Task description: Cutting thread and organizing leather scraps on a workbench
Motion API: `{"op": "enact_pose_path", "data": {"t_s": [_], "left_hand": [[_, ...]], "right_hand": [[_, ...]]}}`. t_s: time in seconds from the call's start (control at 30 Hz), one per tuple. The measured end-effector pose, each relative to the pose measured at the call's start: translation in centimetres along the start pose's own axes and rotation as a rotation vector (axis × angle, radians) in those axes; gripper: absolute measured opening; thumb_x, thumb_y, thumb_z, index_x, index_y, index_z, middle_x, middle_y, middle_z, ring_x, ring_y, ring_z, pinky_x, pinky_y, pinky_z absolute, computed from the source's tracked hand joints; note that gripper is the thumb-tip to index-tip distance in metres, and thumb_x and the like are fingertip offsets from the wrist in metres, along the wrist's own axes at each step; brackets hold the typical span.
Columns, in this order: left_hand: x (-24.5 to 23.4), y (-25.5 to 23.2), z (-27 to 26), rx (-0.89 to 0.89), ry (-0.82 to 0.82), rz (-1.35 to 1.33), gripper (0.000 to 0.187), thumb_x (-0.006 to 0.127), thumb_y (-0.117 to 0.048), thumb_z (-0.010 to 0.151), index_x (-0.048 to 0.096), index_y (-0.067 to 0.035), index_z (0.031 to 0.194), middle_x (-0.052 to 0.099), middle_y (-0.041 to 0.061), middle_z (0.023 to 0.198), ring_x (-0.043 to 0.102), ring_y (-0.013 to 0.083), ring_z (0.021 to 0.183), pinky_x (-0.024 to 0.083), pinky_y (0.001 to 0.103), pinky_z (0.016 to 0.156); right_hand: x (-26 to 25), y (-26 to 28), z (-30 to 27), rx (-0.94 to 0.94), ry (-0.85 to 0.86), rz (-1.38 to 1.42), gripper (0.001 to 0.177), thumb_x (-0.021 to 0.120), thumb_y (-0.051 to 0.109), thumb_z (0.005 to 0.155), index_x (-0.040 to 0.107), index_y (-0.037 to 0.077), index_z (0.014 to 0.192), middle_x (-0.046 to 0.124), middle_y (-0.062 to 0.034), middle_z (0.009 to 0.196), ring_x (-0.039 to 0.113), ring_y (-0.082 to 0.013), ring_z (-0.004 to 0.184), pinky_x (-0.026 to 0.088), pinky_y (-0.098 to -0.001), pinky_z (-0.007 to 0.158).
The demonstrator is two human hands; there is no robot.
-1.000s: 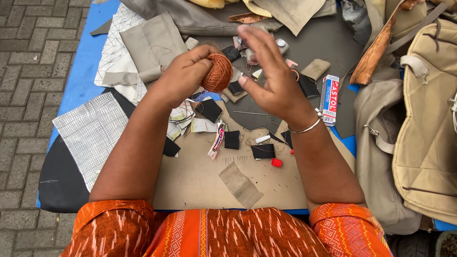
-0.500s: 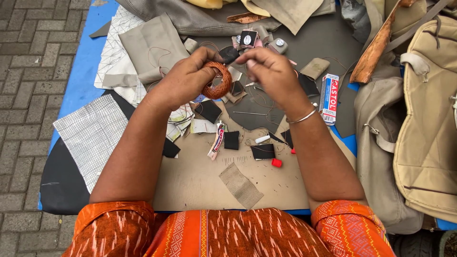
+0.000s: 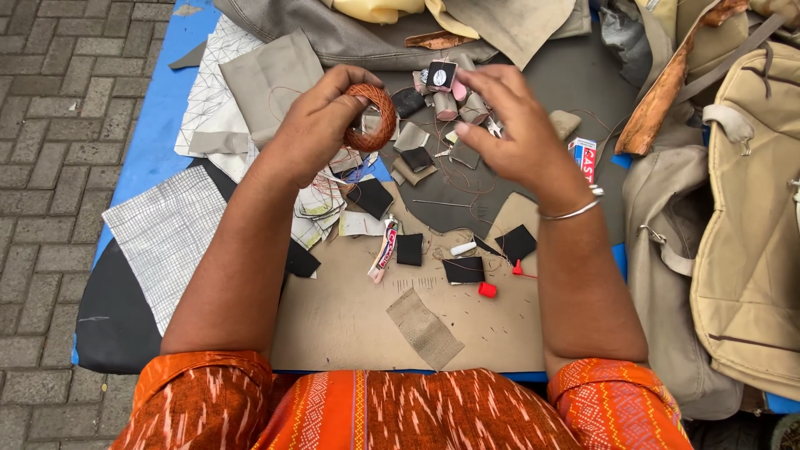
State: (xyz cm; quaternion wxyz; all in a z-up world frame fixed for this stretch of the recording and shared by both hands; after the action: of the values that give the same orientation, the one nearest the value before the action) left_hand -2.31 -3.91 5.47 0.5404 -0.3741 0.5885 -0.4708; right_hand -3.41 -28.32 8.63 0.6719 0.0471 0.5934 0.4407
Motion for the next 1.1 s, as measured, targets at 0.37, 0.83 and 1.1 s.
{"op": "enact_pose_path", "data": {"t_s": [0.37,0.83,1.1], "left_hand": [[1.3,-2.0,-1.4,0.187,0.098,0.040,0.032,0.045,-0.020,0.098,0.058,-0.015,0.126,0.062,0.001,0.113,0.056,0.0119,0.099,0.046,0.027,0.085],[2.7,-2.4,-1.6,0.318,0.062,0.142,0.027,0.045,-0.021,0.099,0.056,-0.011,0.121,0.061,0.005,0.121,0.057,0.0180,0.112,0.042,0.033,0.096],[4.0,-1.2,-0.8,0.475,-0.070,0.529,0.102,0.097,-0.049,0.078,0.035,-0.016,0.152,0.029,0.020,0.151,0.031,0.0406,0.144,0.032,0.055,0.121]], "right_hand": [[9.3,-2.0,0.9,0.309,0.079,1.315,0.052,0.051,0.026,0.105,0.044,-0.001,0.149,0.061,-0.0125,0.111,0.058,-0.0193,0.095,0.045,-0.0304,0.079],[7.6,0.4,0.8,0.183,-0.057,0.861,0.019,0.070,0.019,0.095,0.067,0.005,0.106,0.066,0.0012,0.091,0.062,-0.0078,0.084,0.053,-0.0222,0.074],[8.1,-3.2,1.4,0.505,-0.239,1.038,0.016,0.068,0.029,0.091,0.063,0.016,0.083,0.042,0.0087,0.063,0.026,-0.0004,0.049,0.013,-0.0202,0.042]]}}
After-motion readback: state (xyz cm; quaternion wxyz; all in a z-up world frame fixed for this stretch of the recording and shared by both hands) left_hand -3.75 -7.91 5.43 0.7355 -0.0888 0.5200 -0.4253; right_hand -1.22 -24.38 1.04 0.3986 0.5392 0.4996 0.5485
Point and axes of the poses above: each hand's wrist, its own z-axis towards the middle knuckle, its own x-axis out of the palm, y = z × x, the point moved 5 cm from there along z, towards the middle knuckle
